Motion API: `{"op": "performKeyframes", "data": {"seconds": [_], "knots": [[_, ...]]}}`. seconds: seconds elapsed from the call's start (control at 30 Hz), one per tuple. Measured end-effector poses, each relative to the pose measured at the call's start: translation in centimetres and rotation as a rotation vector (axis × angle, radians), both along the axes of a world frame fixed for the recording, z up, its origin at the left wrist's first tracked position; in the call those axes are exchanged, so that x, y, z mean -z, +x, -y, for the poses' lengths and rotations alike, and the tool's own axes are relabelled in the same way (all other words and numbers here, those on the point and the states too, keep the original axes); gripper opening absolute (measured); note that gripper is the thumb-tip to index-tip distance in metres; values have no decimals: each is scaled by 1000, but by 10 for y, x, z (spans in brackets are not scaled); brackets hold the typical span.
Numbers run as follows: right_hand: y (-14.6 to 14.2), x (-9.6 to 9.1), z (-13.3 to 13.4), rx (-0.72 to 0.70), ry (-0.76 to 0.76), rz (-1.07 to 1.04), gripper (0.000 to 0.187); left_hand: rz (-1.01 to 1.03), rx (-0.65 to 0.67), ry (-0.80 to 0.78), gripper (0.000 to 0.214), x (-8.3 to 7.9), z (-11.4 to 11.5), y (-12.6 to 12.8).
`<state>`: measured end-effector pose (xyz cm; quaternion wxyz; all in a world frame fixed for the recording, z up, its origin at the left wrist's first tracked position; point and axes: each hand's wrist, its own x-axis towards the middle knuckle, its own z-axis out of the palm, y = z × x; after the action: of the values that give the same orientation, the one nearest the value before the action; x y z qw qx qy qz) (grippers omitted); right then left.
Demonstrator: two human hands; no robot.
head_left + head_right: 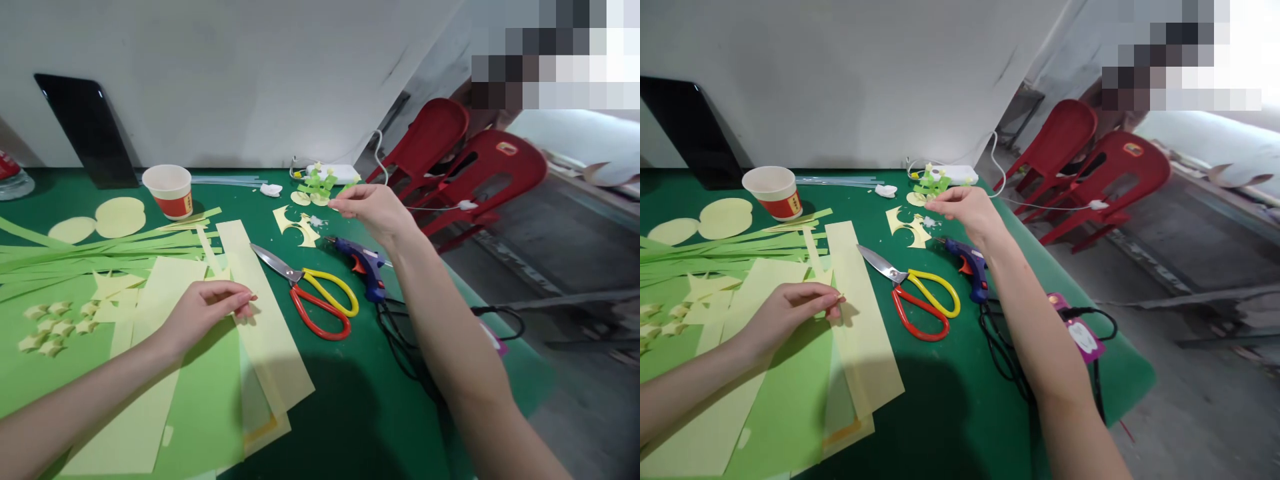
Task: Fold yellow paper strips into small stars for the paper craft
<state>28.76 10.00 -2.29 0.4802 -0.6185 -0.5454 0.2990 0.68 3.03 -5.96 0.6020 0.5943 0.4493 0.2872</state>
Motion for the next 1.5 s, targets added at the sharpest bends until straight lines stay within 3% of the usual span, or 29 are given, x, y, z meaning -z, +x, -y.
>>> {"op": "performKeyframes", "data": {"seconds": [0.27,0.5,0.77,1.13,1.5], "knots": [[10,9,-6,12,-82,71,17,-8,7,15,14,1,0,-1],[20,17,-14,-14,-210,60,28,-25,17,34,15,1,0,0],[21,15,-13,35,-230,70,28,-18,4,18,13,3,0,0],[21,14,-12,-3,-288,99,29,29,5,-47,13,3,1,0],[33,28,-19,80,-207,357,30,67,-1,-95,11,7,-2,0]]}}
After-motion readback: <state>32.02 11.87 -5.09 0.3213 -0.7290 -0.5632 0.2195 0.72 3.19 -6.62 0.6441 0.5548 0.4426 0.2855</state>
